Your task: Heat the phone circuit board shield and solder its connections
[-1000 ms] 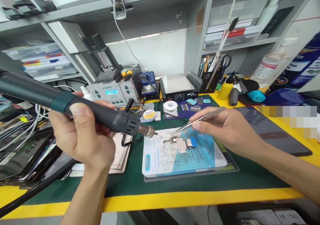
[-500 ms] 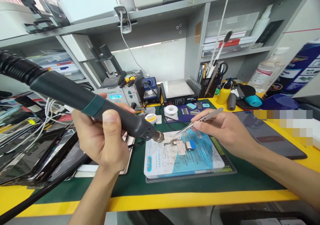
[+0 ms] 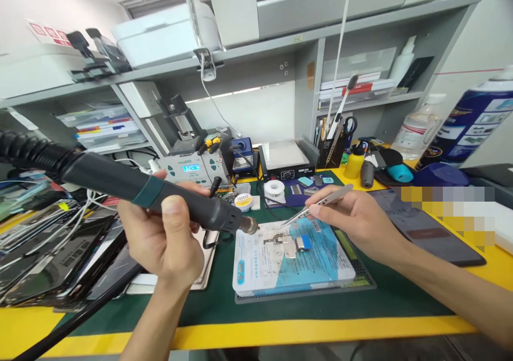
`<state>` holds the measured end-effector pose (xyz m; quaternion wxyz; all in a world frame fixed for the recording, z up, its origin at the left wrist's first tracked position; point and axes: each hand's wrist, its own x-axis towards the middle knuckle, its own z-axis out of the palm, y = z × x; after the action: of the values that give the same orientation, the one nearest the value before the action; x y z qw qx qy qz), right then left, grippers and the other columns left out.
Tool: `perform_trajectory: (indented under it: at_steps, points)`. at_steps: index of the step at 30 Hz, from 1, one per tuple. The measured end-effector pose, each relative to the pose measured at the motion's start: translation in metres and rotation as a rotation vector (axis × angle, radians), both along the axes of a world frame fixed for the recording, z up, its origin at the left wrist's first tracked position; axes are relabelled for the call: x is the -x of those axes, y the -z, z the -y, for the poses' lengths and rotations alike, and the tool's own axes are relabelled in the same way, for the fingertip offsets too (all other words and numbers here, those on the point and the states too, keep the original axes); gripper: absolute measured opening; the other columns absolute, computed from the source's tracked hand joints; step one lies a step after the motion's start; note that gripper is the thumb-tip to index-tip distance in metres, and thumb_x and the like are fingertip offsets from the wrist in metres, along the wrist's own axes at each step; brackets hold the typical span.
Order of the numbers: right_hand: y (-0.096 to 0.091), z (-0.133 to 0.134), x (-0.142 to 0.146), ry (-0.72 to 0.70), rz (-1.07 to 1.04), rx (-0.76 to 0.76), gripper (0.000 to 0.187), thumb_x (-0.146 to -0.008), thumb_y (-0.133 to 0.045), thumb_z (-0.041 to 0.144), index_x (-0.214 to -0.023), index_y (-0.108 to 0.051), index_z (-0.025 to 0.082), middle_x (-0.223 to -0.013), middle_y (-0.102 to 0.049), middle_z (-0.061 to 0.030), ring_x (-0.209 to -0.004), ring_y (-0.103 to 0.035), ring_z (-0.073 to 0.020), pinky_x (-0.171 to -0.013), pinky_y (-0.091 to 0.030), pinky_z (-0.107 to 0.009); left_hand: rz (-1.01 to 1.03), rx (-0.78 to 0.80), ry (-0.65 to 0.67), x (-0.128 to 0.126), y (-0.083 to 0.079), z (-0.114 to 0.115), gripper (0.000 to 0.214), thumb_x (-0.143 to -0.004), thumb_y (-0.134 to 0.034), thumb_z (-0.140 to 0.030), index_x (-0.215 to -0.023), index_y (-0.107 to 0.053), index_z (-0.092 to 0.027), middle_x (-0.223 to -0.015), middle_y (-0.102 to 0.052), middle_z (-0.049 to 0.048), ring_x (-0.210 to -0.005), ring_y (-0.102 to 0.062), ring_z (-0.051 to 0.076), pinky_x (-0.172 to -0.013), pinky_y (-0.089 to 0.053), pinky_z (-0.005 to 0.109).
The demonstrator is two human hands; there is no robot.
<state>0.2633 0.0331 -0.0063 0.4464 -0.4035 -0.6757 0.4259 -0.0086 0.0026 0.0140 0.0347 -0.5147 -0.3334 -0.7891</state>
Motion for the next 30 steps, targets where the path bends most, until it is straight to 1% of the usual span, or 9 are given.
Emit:
perform_trajectory:
  at_steps: [3, 7, 10, 13, 16, 20, 22, 26, 30]
  points:
    - [0.002, -0.001, -0.002, 0.020, -0.028, 0.032, 0.030, -0.087, -0.079, 0.049, -0.090, -0.080, 0.019, -0.099, -0.076, -0.0096, -0.083, -0.072, -0.0245, -0.072, -0.056, -0.035, 0.055, -0.130, -0.122, 0.022, -0.017, -0.009, 0.027, -0.096, -0.068, -0.044, -0.114, -0.059, -0.026, -0.076, -0.072, -0.0018, -0.054, -0.063, 0.019, -0.038, -0.038, 0.029]
    - [0.005, -0.006, -0.004, 0.074, -0.107, 0.007, 0.047, -0.090, -0.072, 0.065, -0.096, -0.081, 0.018, -0.104, -0.076, -0.0114, -0.088, -0.073, -0.0262, -0.085, -0.058, -0.040, 0.115, -0.292, -0.224, 0.058, -0.054, -0.020, 0.026, -0.097, -0.068, -0.044, -0.108, -0.050, -0.028, -0.092, -0.069, -0.0017, -0.071, -0.072, 0.019, -0.041, -0.048, 0.029]
    - [-0.002, -0.009, -0.004, 0.102, -0.123, -0.089, 0.052, -0.097, -0.060, 0.068, -0.094, -0.077, 0.019, -0.102, -0.076, -0.0121, -0.098, -0.072, -0.0282, -0.093, -0.056, -0.041, 0.122, -0.319, -0.254, 0.077, -0.072, -0.024, 0.025, -0.098, -0.065, -0.042, -0.107, -0.046, -0.027, -0.089, -0.068, -0.0013, -0.060, -0.066, 0.016, -0.039, -0.048, 0.028]
    - [-0.025, -0.004, 0.003, 0.128, -0.010, -0.265, 0.051, -0.105, -0.048, 0.065, -0.094, -0.070, 0.021, -0.086, -0.071, -0.0074, -0.087, -0.070, -0.0242, -0.083, -0.055, -0.036, 0.127, -0.327, -0.268, 0.088, -0.077, -0.028, 0.027, -0.100, -0.062, -0.043, -0.109, -0.042, -0.026, -0.083, -0.070, -0.0010, -0.057, -0.064, 0.015, -0.037, -0.045, 0.025]
    - [-0.061, 0.005, 0.021, 0.133, 0.344, -0.464, 0.047, -0.110, -0.042, 0.058, -0.104, -0.071, 0.022, -0.069, -0.060, 0.0002, -0.060, -0.055, -0.0172, -0.058, -0.044, -0.029, 0.136, -0.352, -0.293, 0.099, -0.078, -0.032, 0.033, -0.099, -0.062, -0.047, -0.111, -0.041, -0.025, -0.082, -0.068, -0.0016, -0.062, -0.066, 0.015, -0.042, -0.048, 0.025]
    - [-0.097, 0.004, 0.075, -0.143, 1.000, -0.714, 0.049, -0.113, -0.033, 0.033, -0.103, -0.078, 0.016, -0.068, -0.067, -0.0036, -0.058, -0.056, -0.0163, -0.056, -0.041, -0.028, 0.140, -0.402, -0.322, 0.120, -0.082, -0.037, 0.042, -0.097, -0.065, -0.051, -0.116, -0.038, -0.025, -0.085, -0.065, -0.0010, -0.075, -0.071, 0.018, -0.064, -0.061, 0.031]
    - [-0.100, -0.003, 0.116, -0.218, 1.117, -0.760, 0.036, -0.105, -0.045, 0.017, -0.123, -0.075, 0.014, -0.074, -0.074, -0.0060, -0.061, -0.062, -0.0176, -0.058, -0.042, -0.029, 0.137, -0.410, -0.328, 0.130, -0.084, -0.038, 0.044, -0.097, -0.065, -0.050, -0.121, -0.038, -0.024, -0.088, -0.065, 0.0005, -0.076, -0.071, 0.019, -0.073, -0.064, 0.037]
    - [-0.078, -0.024, 0.211, -0.329, 1.296, -0.819, 0.065, -0.093, -0.065, 0.011, -0.156, -0.049, 0.007, -0.093, -0.079, -0.0131, -0.079, -0.074, -0.0254, -0.069, -0.054, -0.035, 0.153, -0.476, -0.374, 0.141, -0.086, -0.035, 0.049, -0.097, -0.063, -0.053, -0.125, -0.037, -0.023, -0.098, -0.064, 0.0040, -0.080, -0.071, 0.019, -0.083, -0.065, 0.043]
    - [-0.054, -0.045, 0.292, -0.329, 1.416, -0.793, 0.039, -0.103, -0.069, 0.033, -0.138, -0.064, 0.017, -0.126, -0.072, -0.0108, -0.102, -0.074, -0.0244, -0.088, -0.063, -0.045, 0.189, -0.508, -0.394, 0.143, -0.087, -0.030, 0.046, -0.098, -0.061, -0.048, -0.127, -0.034, -0.025, -0.104, -0.063, 0.0058, -0.084, -0.071, 0.019, -0.083, -0.065, 0.042]
